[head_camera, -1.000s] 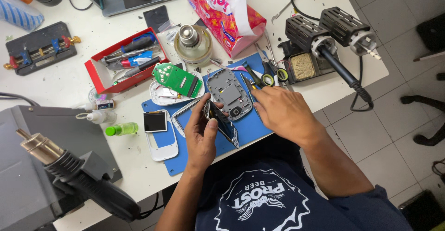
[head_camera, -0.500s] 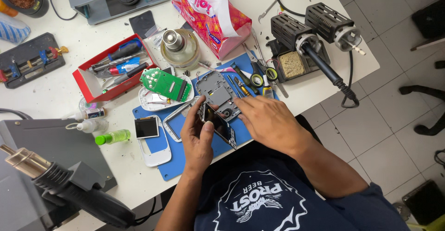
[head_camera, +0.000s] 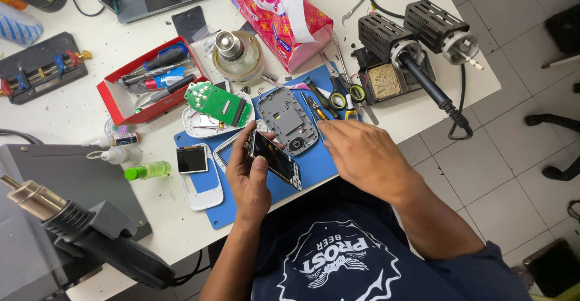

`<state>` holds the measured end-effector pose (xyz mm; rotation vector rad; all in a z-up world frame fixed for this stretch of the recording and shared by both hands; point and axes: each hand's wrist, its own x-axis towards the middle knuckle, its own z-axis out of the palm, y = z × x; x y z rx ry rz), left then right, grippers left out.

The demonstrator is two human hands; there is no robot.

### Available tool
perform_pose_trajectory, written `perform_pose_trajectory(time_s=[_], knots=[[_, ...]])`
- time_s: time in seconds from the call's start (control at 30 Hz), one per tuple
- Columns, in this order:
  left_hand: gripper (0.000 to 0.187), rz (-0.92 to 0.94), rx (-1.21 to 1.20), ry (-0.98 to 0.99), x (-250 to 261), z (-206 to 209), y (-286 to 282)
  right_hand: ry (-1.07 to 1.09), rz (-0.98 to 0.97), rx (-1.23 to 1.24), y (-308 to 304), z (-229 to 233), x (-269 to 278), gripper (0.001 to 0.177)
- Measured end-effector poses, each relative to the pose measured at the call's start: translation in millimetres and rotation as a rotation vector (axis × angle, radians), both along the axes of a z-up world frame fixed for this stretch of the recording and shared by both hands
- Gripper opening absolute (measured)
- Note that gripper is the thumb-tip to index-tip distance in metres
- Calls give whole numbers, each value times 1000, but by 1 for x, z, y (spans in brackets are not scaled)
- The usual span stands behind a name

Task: The person disassembles a white electronic device, removes the battery, and uses a screwdriver to unscrew components. They then separate the casing and internal parts, handling the screen and circuit board.

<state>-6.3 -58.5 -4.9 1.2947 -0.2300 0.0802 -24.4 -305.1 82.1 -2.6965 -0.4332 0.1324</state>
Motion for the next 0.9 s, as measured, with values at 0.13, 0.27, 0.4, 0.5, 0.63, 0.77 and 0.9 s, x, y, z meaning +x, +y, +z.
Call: perform_pose_trajectory(time_s=[0.13, 0.27, 0.4, 0.5, 0.63, 0.77, 0.9], knots=[[74, 6, 3, -3, -2, 2, -1, 29, -9, -43, -7, -3, -5, 41], [74, 5, -4, 5, -4, 1, 0, 62, -31, -86, -2, -13, -6, 42], [74, 9, -3, 20, -6, 1, 2, 93, -51, -94, -5, -11, -5, 42], [75, 36, -12, 12, -3, 7, 3, 108, -90, -76, -10, -8, -4, 44], [74, 80, -6, -6, 0, -1, 16, 118, -91, -93, -9, -8, -3, 46], [75, 145, -13, -12, -2, 1, 29, 71, -77, -118, -2, -13, -1, 46], [77, 244, -31, -4, -5, 0, 42, -4, -47, -115, 9, -21, 2, 45]])
